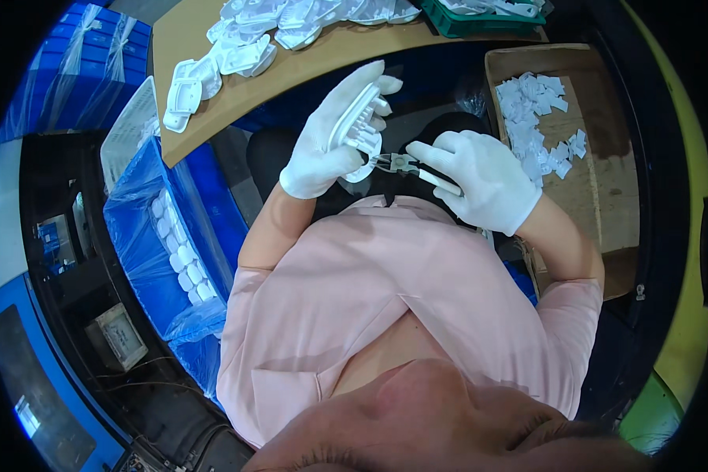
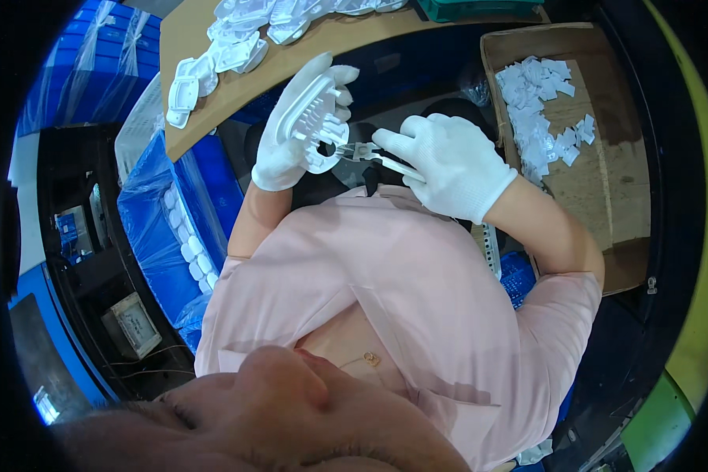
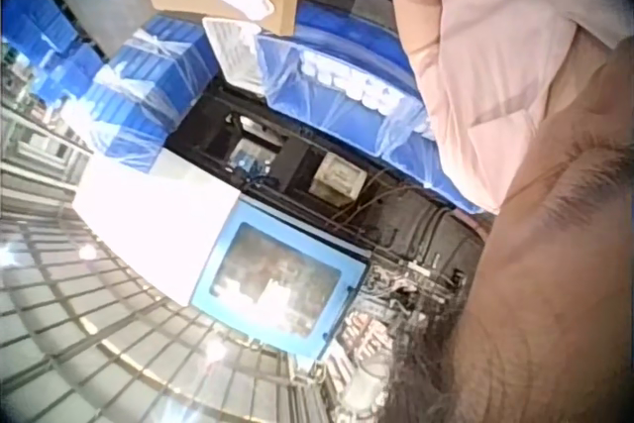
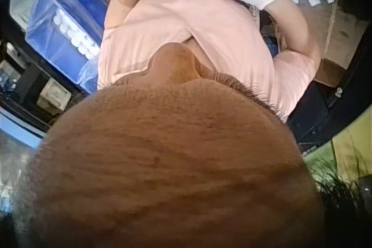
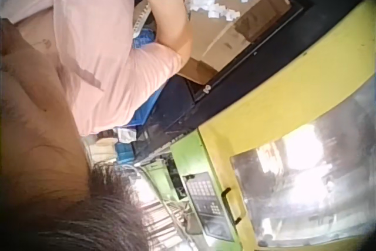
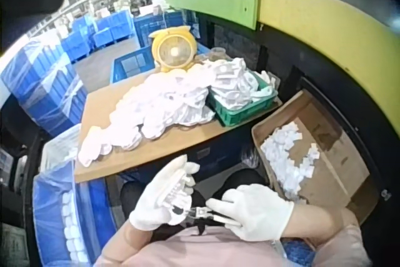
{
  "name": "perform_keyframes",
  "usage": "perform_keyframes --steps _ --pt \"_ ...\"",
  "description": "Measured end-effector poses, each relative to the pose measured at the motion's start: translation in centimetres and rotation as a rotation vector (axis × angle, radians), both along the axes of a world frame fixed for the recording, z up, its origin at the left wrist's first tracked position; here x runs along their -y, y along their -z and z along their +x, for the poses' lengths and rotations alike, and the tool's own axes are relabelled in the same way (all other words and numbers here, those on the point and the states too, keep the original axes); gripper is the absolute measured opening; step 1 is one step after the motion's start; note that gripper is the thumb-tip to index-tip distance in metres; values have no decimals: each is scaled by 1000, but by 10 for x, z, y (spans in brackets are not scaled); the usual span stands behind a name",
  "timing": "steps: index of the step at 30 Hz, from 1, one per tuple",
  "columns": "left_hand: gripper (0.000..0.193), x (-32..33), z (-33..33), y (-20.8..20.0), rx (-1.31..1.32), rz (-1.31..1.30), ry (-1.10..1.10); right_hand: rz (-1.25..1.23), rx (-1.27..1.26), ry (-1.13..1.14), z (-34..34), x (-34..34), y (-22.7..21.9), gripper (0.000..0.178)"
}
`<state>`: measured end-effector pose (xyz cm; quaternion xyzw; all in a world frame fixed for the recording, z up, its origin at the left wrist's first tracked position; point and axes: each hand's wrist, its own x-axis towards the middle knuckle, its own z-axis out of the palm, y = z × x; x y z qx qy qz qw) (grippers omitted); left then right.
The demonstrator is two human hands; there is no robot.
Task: The operator uses pliers to trim white plastic components from a frame and then sorts the components into blue storage bins.
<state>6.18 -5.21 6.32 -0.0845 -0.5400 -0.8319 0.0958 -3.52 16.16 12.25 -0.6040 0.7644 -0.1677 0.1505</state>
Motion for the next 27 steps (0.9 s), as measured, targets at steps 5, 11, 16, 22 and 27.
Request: perform_keyframes --steps 5,11,16,22,27 --pt "106 -6 0 -5 2 -105 -18 13 -98 -27 1 3 -2 32" --pt "90 -9 1 -8 31 -81 -18 166 -89 -18 2 6 -7 28" --pt "87 -12 0 -8 43 -114 -16 269 -78 -4 3 7 -8 41" --pt "82 -15 1 -8 38 -154 -11 390 -12 -16 1 11 -5 34" --pt "84 -23 -2 -7 70 -267 -115 438 -4 -35 -1 15 -2 33"
